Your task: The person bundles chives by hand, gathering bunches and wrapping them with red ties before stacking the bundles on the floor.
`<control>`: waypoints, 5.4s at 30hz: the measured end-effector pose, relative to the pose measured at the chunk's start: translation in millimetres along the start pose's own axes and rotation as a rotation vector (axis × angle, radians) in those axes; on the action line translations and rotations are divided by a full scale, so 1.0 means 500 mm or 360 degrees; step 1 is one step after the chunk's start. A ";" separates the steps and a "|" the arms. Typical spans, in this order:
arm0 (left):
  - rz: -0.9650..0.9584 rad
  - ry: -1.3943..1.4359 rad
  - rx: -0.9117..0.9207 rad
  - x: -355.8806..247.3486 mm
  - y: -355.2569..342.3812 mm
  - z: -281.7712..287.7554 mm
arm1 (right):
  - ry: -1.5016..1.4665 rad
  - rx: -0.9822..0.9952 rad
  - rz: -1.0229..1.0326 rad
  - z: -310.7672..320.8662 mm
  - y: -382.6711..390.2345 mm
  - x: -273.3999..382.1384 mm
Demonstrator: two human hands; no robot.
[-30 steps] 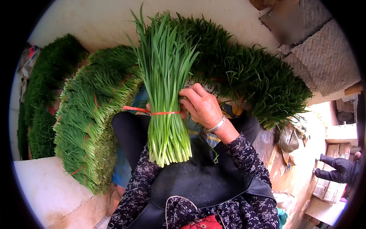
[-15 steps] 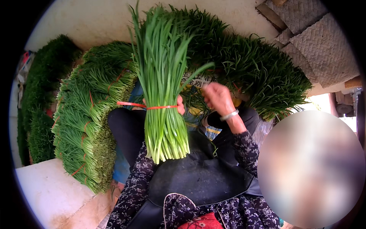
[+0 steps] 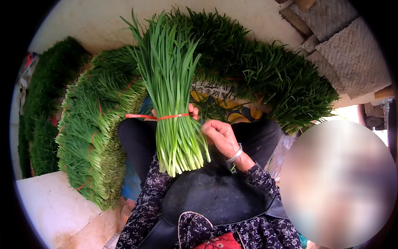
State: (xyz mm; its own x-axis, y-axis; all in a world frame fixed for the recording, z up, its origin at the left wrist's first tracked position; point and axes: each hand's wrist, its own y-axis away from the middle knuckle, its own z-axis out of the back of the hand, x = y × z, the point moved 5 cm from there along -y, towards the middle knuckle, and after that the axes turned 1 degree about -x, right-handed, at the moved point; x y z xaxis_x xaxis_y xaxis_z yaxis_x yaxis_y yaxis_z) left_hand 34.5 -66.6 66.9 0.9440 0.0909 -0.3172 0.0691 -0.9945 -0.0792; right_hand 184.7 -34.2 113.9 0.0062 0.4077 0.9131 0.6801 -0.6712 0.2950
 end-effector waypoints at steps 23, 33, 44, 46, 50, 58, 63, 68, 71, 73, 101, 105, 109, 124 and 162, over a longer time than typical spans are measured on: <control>0.0432 0.0185 0.0519 0.103 -0.209 0.039 | 0.1455 -0.0899 0.1298 0.010 -0.020 -0.006; 0.0491 0.0183 0.0562 0.124 -0.222 0.018 | 0.1573 -0.0883 0.1156 0.046 -0.019 0.007; 0.0284 0.0187 0.0610 -0.061 -0.135 0.036 | 0.1789 -0.1026 0.1043 0.040 -0.001 0.010; 0.0298 0.0283 0.0781 -0.038 -0.147 0.028 | 0.1610 -0.1050 0.0620 0.106 0.049 -0.026; 0.0088 0.0224 0.1064 -0.119 -0.101 0.010 | 0.1827 -0.0903 0.0329 0.175 0.080 -0.159; -0.0474 -0.0189 0.0139 -0.220 -0.030 0.096 | 0.2564 -0.0206 -0.0017 0.152 0.033 -0.104; -0.0549 -0.0496 -0.0456 -0.194 -0.023 0.149 | 0.1545 -0.0060 0.0551 0.012 -0.017 0.098; -0.0656 -0.1023 -0.0835 -0.147 -0.027 0.009 | 0.1503 0.0133 0.0456 -0.053 -0.097 0.073; -0.0596 -0.0910 -0.0617 -0.147 -0.004 -0.053 | 0.0686 0.0327 0.0410 -0.021 -0.109 0.045; -0.0429 -0.0760 -0.0523 -0.146 0.040 -0.057 | 0.0418 0.0398 0.0251 -0.021 -0.081 0.080; -0.0716 -0.0662 -0.0756 -0.031 0.093 -0.041 | 0.0499 0.0224 0.0390 -0.044 -0.151 0.060; -0.0813 -0.0696 -0.0848 -0.059 0.119 -0.015 | 0.0228 0.0165 0.0474 -0.097 -0.137 0.071; -0.0793 -0.1052 -0.0755 -0.169 0.096 -0.031 | 0.0498 0.0171 0.0876 -0.120 -0.111 0.109; 0.1142 -0.1410 -0.0371 -0.284 0.151 0.027 | 0.0072 0.0745 0.0368 -0.294 -0.072 -0.027; -0.0012 -0.4472 -0.0297 -0.268 0.225 -0.086 | 0.0038 0.0785 0.0381 -0.372 -0.142 -0.001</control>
State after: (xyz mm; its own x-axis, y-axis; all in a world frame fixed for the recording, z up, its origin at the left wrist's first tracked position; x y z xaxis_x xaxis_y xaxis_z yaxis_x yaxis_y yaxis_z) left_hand -70.3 -192.8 140.9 -0.9805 -0.1958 -0.0140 0.1962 -0.9750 -0.1045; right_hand -0.1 -101.8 144.8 0.1904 0.2614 0.9463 0.9247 -0.3714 -0.0834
